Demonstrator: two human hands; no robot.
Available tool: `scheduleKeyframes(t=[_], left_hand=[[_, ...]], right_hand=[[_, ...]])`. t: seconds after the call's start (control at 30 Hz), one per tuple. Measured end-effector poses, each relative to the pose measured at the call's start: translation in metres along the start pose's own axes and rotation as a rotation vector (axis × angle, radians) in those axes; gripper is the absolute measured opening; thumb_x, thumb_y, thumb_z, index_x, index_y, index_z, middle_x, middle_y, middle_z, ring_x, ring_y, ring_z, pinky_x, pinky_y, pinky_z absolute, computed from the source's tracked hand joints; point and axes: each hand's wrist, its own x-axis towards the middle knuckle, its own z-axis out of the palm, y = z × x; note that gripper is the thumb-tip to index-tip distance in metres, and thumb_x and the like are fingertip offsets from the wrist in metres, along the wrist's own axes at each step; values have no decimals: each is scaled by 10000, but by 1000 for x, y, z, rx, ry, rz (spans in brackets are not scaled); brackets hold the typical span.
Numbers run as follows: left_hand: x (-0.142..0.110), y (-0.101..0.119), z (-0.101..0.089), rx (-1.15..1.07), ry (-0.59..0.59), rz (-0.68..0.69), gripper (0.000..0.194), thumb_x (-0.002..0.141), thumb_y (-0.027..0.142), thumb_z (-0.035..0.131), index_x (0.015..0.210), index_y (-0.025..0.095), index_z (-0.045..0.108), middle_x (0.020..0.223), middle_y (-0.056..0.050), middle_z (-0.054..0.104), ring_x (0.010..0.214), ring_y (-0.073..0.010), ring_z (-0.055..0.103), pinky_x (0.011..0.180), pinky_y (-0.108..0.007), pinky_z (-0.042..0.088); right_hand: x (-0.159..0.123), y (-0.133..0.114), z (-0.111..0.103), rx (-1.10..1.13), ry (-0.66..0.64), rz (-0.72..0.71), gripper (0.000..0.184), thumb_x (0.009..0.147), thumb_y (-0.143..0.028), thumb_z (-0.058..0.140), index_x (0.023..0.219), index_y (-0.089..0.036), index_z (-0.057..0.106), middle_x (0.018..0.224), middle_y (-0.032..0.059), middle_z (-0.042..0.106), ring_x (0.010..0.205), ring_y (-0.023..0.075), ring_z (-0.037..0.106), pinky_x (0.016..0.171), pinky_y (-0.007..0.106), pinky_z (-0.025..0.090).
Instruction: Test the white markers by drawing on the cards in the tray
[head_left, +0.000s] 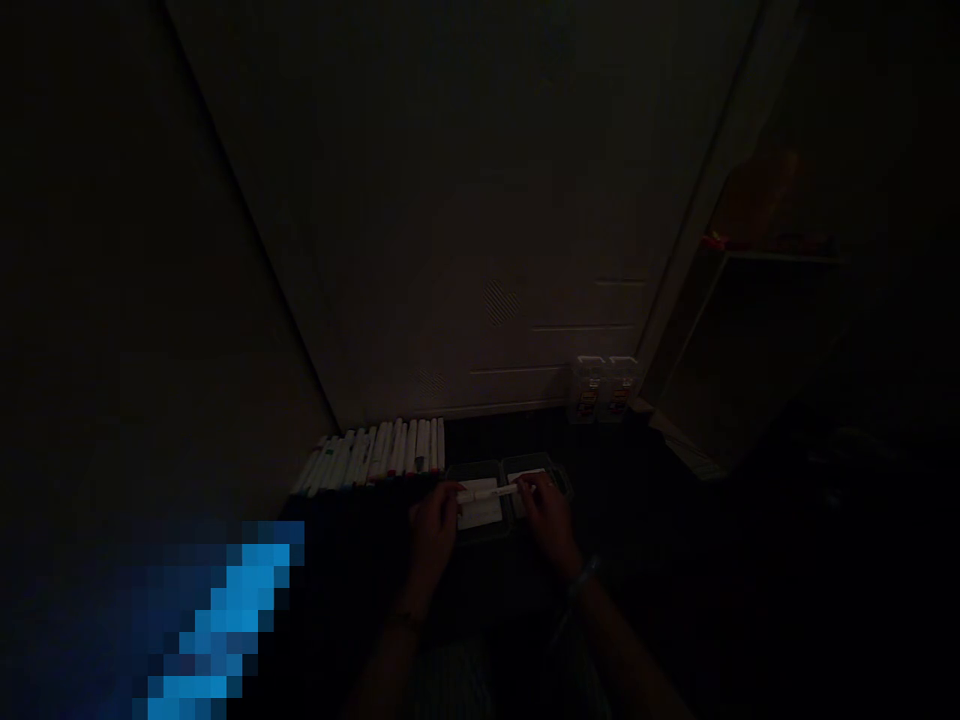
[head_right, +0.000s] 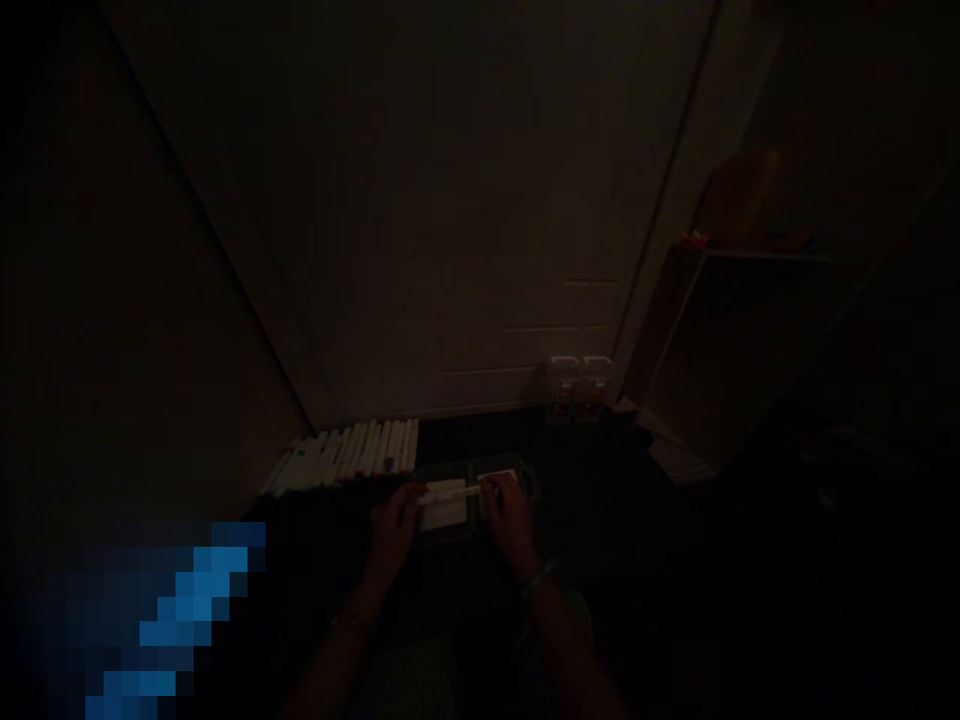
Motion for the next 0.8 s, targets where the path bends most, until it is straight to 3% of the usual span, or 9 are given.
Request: scheduleKeyframes(t=[0.43,0.8], left_hand=[[0,0,1,67,2,13,234,821,268,369,937,233,570,895,-5,651,826,-174,589,808,-328,384],[1,3,-2,-7,-9,0,260,850,289,333,945,229,567,917,-8,646,834,-167,588,786,-304,402]], right_hand=[[1,2,0,-8,7,-3,219,898,-308,390,920,-215,587,878,35,608,787,145,557,678,234,416],[1,5,1,-5,8,1,223,899,-314,390,924,-212,587,875,34,609,779,145,556,680,237,413]])
